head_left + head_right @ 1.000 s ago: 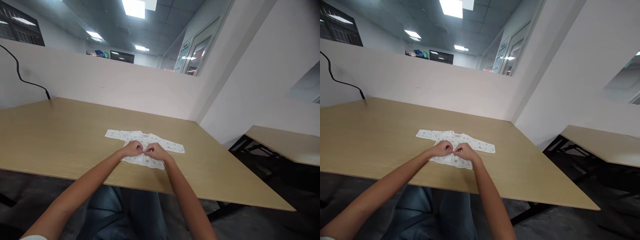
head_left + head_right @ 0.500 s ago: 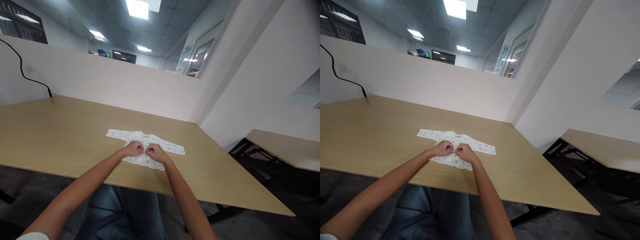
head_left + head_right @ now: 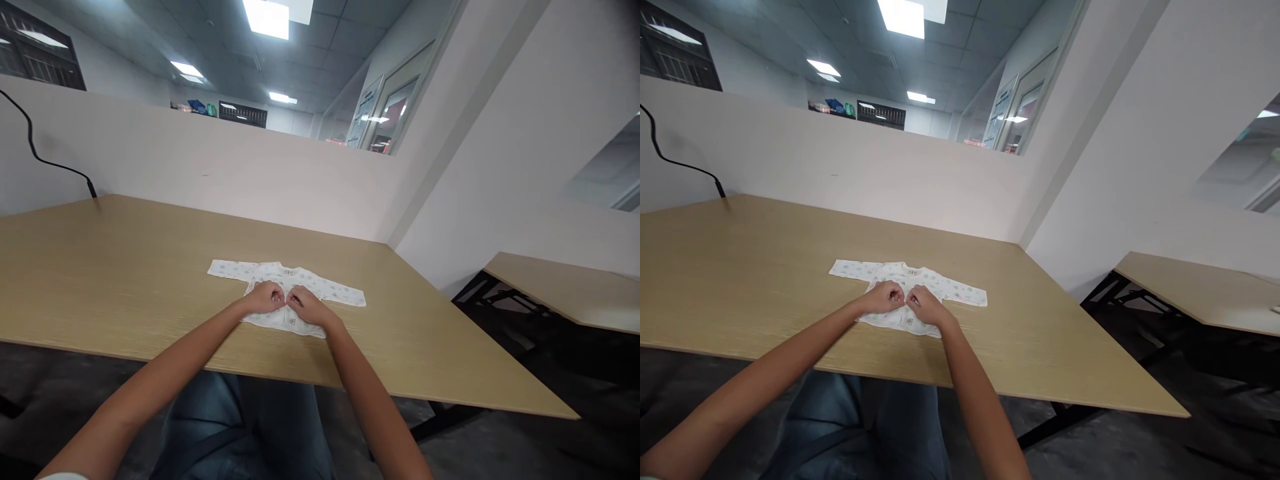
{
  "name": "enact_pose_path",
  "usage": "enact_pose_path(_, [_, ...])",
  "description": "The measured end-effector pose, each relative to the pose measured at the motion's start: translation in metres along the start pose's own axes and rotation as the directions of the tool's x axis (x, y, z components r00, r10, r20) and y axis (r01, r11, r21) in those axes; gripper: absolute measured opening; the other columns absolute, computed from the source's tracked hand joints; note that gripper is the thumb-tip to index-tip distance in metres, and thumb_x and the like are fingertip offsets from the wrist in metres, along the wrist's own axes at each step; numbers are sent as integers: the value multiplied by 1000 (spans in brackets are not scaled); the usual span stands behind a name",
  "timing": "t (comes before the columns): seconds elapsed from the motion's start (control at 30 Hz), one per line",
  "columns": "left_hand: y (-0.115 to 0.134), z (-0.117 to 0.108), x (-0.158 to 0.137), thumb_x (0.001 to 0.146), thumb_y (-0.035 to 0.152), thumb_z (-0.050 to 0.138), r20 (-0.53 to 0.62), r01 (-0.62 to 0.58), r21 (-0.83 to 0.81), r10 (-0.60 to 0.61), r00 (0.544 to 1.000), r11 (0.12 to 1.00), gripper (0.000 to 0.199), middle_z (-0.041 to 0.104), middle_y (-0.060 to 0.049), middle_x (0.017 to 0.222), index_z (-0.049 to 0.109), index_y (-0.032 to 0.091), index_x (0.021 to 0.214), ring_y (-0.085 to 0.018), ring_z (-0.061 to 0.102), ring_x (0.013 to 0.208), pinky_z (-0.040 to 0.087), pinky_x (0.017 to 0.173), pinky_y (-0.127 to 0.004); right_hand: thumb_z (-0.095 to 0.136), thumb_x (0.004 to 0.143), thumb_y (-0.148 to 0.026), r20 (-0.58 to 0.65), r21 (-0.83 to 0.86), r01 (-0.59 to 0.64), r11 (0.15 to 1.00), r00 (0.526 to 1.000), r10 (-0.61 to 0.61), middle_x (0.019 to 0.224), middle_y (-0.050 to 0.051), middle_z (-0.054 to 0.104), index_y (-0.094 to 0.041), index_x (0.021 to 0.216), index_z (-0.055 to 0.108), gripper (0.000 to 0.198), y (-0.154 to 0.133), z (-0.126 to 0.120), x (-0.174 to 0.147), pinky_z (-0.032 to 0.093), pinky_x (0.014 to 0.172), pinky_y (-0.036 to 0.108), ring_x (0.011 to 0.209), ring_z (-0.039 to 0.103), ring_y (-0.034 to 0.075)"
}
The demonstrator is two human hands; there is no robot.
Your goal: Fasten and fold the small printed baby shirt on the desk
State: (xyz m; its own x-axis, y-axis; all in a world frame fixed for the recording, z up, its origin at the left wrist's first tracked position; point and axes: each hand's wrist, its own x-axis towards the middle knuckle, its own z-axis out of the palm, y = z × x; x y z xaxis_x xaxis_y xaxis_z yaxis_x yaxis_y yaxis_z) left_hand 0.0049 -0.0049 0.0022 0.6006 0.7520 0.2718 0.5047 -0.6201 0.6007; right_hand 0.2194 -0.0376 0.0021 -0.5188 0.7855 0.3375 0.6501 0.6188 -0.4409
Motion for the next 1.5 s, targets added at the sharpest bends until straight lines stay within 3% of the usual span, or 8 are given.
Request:
enact_pose_path(0.23, [-12,-1,1,76,30,61,39,12,-66,-10,999,998,24,75,-4,85,78,18,89,-17,64,79,44,70,-24,57,87,-16,-19,57,-27,998,999,28,88,4,63,-17,88,65,8,-4,-2,2,42,79,28,83,55,17])
enact_pose_path(0.6, [-15,1,2,78,30,63,42,1,-22,0,999,1000,22,76,-4,88,78,19,89,-17,66,80,44,71,-25,63,71,-7,-50,92,-35,995,998,40,85,3,64,-18,80,70,16,-10,-4,1,44,76,27,80,58,16])
enact_pose_path(1.07, [-10,-1,1,78,30,63,48,3,-10,-2,999,1000,21,75,-4,85,77,18,89,-17,64,79,41,68,-24,68,76,-13,-55,165,-64,984,996,74,83,3,67,-19,79,77,11,-7,-6,1,46,75,27,79,60,15])
enact_pose_path(1.3, [-11,0,0,75,26,63,20,-16,-99,18,1000,995,19,75,-4,85,77,18,86,-17,64,78,43,69,-24,70,79,-20,-46,198,-79,977,995,89,85,3,66,-19,82,75,6,2,1,1,45,77,27,81,59,15])
enact_pose_path(1.5, [2,-2,-3,77,37,65,-1,44,-121,-45,999,992,25,74,-3,79,77,16,84,-16,62,73,41,64,-25,67,85,-23,-11,196,-55,979,998,59,89,3,65,-18,85,71,7,1,0,0,44,78,27,82,57,15])
